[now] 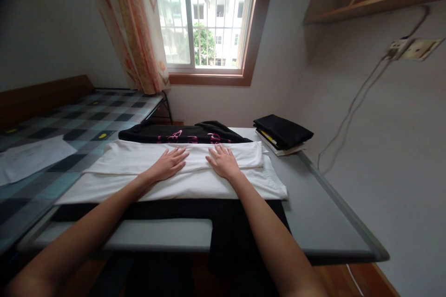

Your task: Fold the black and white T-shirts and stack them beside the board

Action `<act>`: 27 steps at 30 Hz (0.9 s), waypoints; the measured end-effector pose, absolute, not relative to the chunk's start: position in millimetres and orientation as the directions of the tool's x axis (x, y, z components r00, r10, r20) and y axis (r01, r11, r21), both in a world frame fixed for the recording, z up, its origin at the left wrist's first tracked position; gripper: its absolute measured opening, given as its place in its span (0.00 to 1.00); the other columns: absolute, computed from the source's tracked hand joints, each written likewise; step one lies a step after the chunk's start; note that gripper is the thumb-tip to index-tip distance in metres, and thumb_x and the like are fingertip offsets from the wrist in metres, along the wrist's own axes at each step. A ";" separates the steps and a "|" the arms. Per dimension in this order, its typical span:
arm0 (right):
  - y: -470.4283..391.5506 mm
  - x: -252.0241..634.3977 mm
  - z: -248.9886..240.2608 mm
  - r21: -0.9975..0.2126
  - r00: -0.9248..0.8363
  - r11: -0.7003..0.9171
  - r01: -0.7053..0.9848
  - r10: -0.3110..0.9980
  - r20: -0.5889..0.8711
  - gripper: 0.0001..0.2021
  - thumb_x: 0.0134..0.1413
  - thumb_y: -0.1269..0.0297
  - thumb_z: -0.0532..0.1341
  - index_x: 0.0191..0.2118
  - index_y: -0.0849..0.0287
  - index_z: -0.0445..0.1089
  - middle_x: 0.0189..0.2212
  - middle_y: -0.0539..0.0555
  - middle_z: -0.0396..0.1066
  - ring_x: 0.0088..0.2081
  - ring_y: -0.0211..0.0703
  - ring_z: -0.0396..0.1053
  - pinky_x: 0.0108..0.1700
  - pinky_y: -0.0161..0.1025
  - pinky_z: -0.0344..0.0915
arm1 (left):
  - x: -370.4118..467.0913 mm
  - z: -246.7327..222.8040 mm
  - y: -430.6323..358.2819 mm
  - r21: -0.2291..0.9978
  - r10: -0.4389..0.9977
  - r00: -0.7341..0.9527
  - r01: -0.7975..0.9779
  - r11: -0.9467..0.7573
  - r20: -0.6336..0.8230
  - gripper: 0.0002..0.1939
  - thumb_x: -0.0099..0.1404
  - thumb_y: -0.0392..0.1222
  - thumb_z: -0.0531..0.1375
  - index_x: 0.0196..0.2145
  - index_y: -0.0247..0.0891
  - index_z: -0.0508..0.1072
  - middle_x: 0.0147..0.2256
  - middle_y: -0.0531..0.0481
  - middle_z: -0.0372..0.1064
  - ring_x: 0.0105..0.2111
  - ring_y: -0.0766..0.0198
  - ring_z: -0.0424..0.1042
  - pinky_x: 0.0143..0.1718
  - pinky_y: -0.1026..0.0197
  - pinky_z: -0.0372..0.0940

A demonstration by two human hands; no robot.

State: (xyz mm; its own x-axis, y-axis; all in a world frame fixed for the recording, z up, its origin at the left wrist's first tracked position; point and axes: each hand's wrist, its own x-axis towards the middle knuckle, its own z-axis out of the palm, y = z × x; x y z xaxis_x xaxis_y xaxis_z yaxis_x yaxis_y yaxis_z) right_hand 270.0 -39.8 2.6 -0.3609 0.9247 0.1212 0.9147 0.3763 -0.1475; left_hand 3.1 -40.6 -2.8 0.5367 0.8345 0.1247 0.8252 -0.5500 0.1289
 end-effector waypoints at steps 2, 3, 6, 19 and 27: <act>-39.7 269.9 2.4 -0.143 -0.361 0.373 0.917 0.926 0.108 0.30 0.67 0.46 0.40 0.67 0.55 0.54 0.68 0.59 0.48 0.69 0.50 0.42 0.66 0.54 0.41 | 3.0 -1.7 -41.8 0.127 0.821 0.545 0.814 -0.567 0.172 0.27 0.73 0.53 0.44 0.63 0.43 0.60 0.66 0.43 0.49 0.66 0.48 0.48 0.63 0.36 0.47; -39.6 269.8 2.4 -0.142 -0.360 0.372 0.917 0.927 0.106 0.30 0.67 0.46 0.40 0.67 0.55 0.54 0.68 0.59 0.48 0.69 0.50 0.42 0.66 0.54 0.41 | 3.5 -0.1 -43.1 0.127 0.803 0.555 0.800 -0.587 0.218 0.26 0.72 0.53 0.44 0.63 0.42 0.61 0.67 0.43 0.48 0.66 0.49 0.48 0.63 0.39 0.47; -39.7 269.3 2.6 -0.143 -0.355 0.370 0.918 0.928 0.115 0.30 0.67 0.47 0.40 0.67 0.54 0.53 0.68 0.59 0.48 0.69 0.50 0.42 0.66 0.54 0.40 | 10.4 8.6 -49.0 0.116 0.693 0.626 0.707 -0.698 0.356 0.25 0.72 0.49 0.47 0.63 0.40 0.60 0.68 0.43 0.44 0.67 0.53 0.45 0.65 0.46 0.47; -40.8 268.8 6.8 -0.173 -0.345 0.357 0.918 0.934 0.096 0.28 0.67 0.52 0.42 0.67 0.57 0.54 0.68 0.58 0.47 0.69 0.47 0.42 0.67 0.51 0.40 | 77.5 3.2 -37.2 0.144 0.727 0.656 0.714 -0.685 0.205 0.34 0.71 0.57 0.44 0.66 0.31 0.54 0.66 0.37 0.50 0.67 0.55 0.46 0.67 0.48 0.42; -34.3 295.1 3.7 -0.131 -0.218 0.219 0.967 0.976 0.019 0.33 0.65 0.42 0.37 0.69 0.53 0.48 0.70 0.57 0.38 0.70 0.54 0.34 0.66 0.60 0.32 | 68.6 -2.7 -43.0 0.120 0.826 0.535 0.821 -0.558 0.180 0.39 0.67 0.66 0.44 0.66 0.39 0.54 0.67 0.39 0.45 0.67 0.49 0.44 0.65 0.40 0.41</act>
